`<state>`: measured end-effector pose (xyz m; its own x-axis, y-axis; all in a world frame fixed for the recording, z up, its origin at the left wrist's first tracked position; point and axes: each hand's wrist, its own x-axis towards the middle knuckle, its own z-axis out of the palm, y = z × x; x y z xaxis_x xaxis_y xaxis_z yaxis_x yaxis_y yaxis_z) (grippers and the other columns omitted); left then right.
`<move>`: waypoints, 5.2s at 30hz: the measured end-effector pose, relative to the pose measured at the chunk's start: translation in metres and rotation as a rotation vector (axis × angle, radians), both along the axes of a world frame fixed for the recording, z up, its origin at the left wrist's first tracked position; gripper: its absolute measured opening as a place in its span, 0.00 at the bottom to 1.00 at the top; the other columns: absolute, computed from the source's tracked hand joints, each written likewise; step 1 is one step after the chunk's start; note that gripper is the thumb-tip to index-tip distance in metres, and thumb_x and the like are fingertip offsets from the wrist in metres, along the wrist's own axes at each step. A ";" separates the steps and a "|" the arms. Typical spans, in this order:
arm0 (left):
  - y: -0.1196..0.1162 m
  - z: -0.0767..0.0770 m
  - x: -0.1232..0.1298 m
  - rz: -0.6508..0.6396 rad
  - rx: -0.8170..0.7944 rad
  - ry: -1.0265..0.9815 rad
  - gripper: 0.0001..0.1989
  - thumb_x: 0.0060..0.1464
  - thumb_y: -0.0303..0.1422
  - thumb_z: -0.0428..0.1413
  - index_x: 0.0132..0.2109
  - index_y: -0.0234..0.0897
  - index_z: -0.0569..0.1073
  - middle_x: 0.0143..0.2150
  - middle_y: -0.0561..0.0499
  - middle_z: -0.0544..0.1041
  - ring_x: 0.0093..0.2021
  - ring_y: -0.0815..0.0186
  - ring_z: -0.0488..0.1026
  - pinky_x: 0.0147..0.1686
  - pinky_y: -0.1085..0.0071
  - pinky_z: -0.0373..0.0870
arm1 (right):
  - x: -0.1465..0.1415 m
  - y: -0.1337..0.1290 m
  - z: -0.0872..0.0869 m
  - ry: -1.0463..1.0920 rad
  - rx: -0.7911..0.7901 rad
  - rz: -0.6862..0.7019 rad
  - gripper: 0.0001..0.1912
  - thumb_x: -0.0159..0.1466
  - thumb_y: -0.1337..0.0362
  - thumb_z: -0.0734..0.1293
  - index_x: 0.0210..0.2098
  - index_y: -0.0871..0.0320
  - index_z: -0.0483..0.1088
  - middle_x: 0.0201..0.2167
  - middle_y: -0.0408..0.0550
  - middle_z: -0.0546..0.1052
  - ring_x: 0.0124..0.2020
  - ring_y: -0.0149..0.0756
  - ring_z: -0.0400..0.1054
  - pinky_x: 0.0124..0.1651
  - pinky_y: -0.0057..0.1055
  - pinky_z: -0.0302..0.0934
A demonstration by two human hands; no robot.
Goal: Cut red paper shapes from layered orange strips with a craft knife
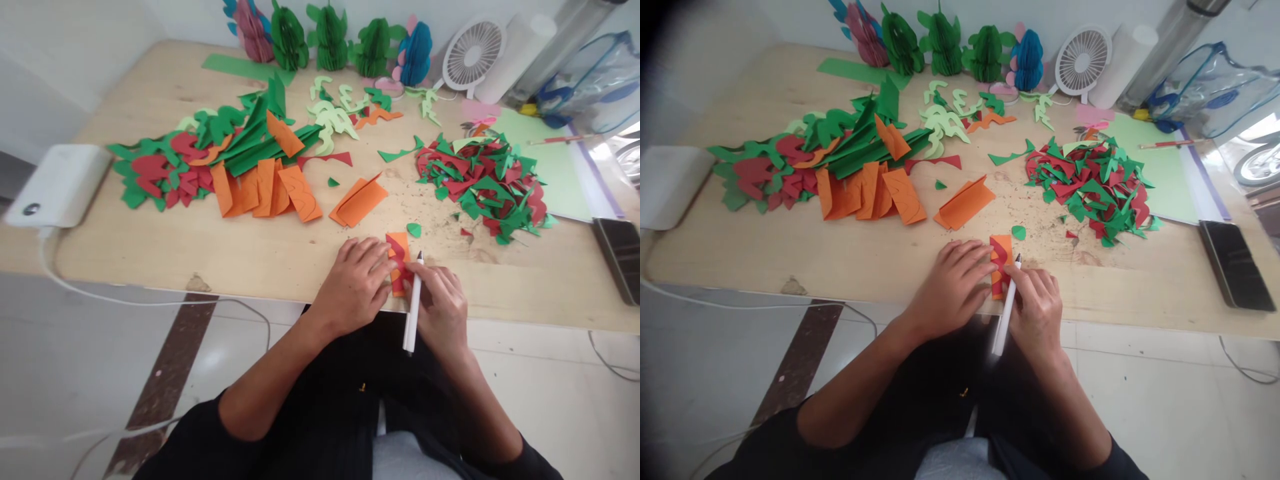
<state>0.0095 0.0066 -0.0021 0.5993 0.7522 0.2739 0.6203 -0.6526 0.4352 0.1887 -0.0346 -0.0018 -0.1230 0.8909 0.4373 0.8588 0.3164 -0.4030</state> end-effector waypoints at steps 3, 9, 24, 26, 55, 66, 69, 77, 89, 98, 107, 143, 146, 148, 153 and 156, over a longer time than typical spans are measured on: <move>0.000 0.000 0.000 0.002 0.001 0.003 0.18 0.63 0.33 0.48 0.55 0.34 0.74 0.63 0.42 0.69 0.65 0.51 0.61 0.65 0.48 0.54 | -0.001 -0.001 0.000 -0.036 0.013 -0.002 0.13 0.66 0.72 0.61 0.48 0.55 0.71 0.34 0.48 0.77 0.37 0.40 0.70 0.42 0.37 0.61; 0.000 -0.001 0.000 0.000 0.012 -0.002 0.18 0.63 0.32 0.47 0.54 0.32 0.74 0.63 0.41 0.70 0.65 0.50 0.61 0.64 0.47 0.55 | -0.004 -0.003 -0.001 -0.090 0.045 0.008 0.13 0.66 0.71 0.62 0.49 0.56 0.70 0.36 0.50 0.78 0.38 0.40 0.70 0.42 0.37 0.60; 0.000 -0.001 0.000 0.008 0.017 -0.011 0.17 0.63 0.32 0.48 0.54 0.34 0.75 0.63 0.42 0.70 0.64 0.51 0.62 0.64 0.48 0.56 | -0.006 -0.005 -0.002 -0.037 0.044 -0.071 0.13 0.66 0.71 0.62 0.49 0.57 0.70 0.36 0.50 0.78 0.39 0.41 0.70 0.43 0.37 0.61; 0.000 0.000 0.001 0.007 0.013 -0.013 0.17 0.63 0.32 0.48 0.54 0.34 0.75 0.63 0.42 0.70 0.64 0.51 0.62 0.64 0.48 0.55 | -0.006 -0.006 -0.002 -0.042 0.033 -0.069 0.14 0.66 0.72 0.62 0.49 0.57 0.70 0.36 0.50 0.78 0.39 0.41 0.70 0.43 0.37 0.61; 0.001 0.000 0.001 0.004 0.008 -0.013 0.17 0.62 0.32 0.48 0.54 0.34 0.74 0.63 0.41 0.70 0.64 0.51 0.62 0.64 0.47 0.56 | -0.005 -0.006 -0.003 -0.016 0.023 -0.052 0.13 0.66 0.71 0.62 0.48 0.57 0.71 0.36 0.50 0.78 0.39 0.41 0.71 0.43 0.38 0.61; 0.000 0.001 0.000 0.009 0.010 -0.015 0.17 0.63 0.32 0.47 0.53 0.34 0.75 0.63 0.42 0.70 0.64 0.52 0.62 0.64 0.48 0.56 | -0.005 -0.006 -0.004 -0.090 0.051 -0.054 0.13 0.65 0.71 0.62 0.48 0.56 0.71 0.35 0.49 0.78 0.38 0.41 0.69 0.42 0.37 0.59; 0.000 0.001 0.001 0.010 0.017 -0.020 0.17 0.63 0.31 0.46 0.53 0.34 0.75 0.62 0.42 0.70 0.64 0.52 0.62 0.64 0.48 0.56 | -0.005 -0.006 -0.006 -0.112 0.070 -0.053 0.14 0.65 0.71 0.62 0.49 0.56 0.71 0.35 0.49 0.77 0.38 0.41 0.69 0.42 0.37 0.58; 0.000 -0.001 0.001 0.009 0.008 0.000 0.18 0.63 0.34 0.49 0.54 0.33 0.74 0.63 0.41 0.70 0.65 0.51 0.62 0.65 0.48 0.55 | -0.007 -0.006 -0.005 -0.138 0.090 -0.052 0.12 0.65 0.72 0.63 0.47 0.57 0.71 0.34 0.50 0.77 0.37 0.40 0.68 0.41 0.36 0.57; -0.001 0.001 0.001 0.007 -0.012 -0.002 0.17 0.62 0.34 0.49 0.54 0.34 0.74 0.62 0.41 0.70 0.64 0.51 0.62 0.65 0.47 0.55 | -0.006 -0.007 -0.007 -0.128 0.076 -0.048 0.14 0.65 0.73 0.61 0.48 0.56 0.70 0.36 0.50 0.77 0.37 0.40 0.69 0.41 0.37 0.59; -0.001 0.004 0.001 0.004 0.003 -0.013 0.16 0.62 0.33 0.48 0.51 0.34 0.74 0.60 0.41 0.72 0.63 0.51 0.63 0.64 0.47 0.57 | -0.001 0.003 0.008 0.086 0.003 -0.076 0.09 0.69 0.66 0.62 0.47 0.54 0.70 0.37 0.47 0.79 0.38 0.37 0.72 0.42 0.34 0.63; -0.001 0.005 0.001 -0.003 -0.017 -0.028 0.16 0.61 0.32 0.48 0.53 0.33 0.72 0.60 0.40 0.71 0.63 0.51 0.63 0.64 0.46 0.57 | 0.001 0.012 -0.004 -0.067 0.002 0.064 0.15 0.68 0.67 0.62 0.54 0.56 0.69 0.39 0.50 0.79 0.43 0.43 0.71 0.45 0.39 0.63; -0.002 0.000 0.002 0.011 -0.013 0.002 0.14 0.63 0.33 0.47 0.50 0.35 0.72 0.63 0.39 0.68 0.64 0.50 0.61 0.65 0.45 0.55 | 0.004 0.027 0.016 0.445 -0.275 -0.137 0.16 0.68 0.53 0.62 0.48 0.51 0.76 0.35 0.45 0.82 0.36 0.38 0.77 0.37 0.31 0.70; -0.002 0.001 0.001 0.006 -0.017 -0.003 0.14 0.63 0.34 0.48 0.50 0.35 0.72 0.63 0.40 0.67 0.64 0.50 0.61 0.65 0.45 0.56 | 0.006 0.035 0.018 0.527 -0.359 -0.147 0.19 0.69 0.50 0.60 0.46 0.52 0.77 0.32 0.45 0.81 0.35 0.37 0.76 0.37 0.31 0.69; -0.001 0.003 0.001 0.003 -0.022 -0.002 0.14 0.63 0.34 0.48 0.51 0.35 0.71 0.63 0.40 0.67 0.64 0.50 0.61 0.65 0.45 0.56 | 0.008 0.041 0.018 0.545 -0.395 -0.159 0.20 0.69 0.50 0.59 0.44 0.52 0.78 0.31 0.45 0.80 0.35 0.37 0.75 0.39 0.32 0.68; -0.001 0.004 0.000 0.000 -0.034 0.011 0.14 0.63 0.33 0.48 0.52 0.35 0.71 0.62 0.40 0.68 0.64 0.51 0.61 0.65 0.45 0.55 | 0.008 0.052 0.024 0.643 -0.504 -0.163 0.15 0.65 0.53 0.63 0.45 0.51 0.76 0.29 0.43 0.80 0.33 0.36 0.73 0.39 0.32 0.68; -0.001 0.003 0.000 0.001 -0.026 0.004 0.14 0.63 0.34 0.48 0.52 0.36 0.71 0.63 0.40 0.67 0.64 0.51 0.60 0.65 0.46 0.55 | 0.004 0.058 0.031 0.726 -0.535 -0.193 0.12 0.60 0.55 0.68 0.41 0.51 0.75 0.31 0.44 0.81 0.33 0.35 0.75 0.36 0.30 0.69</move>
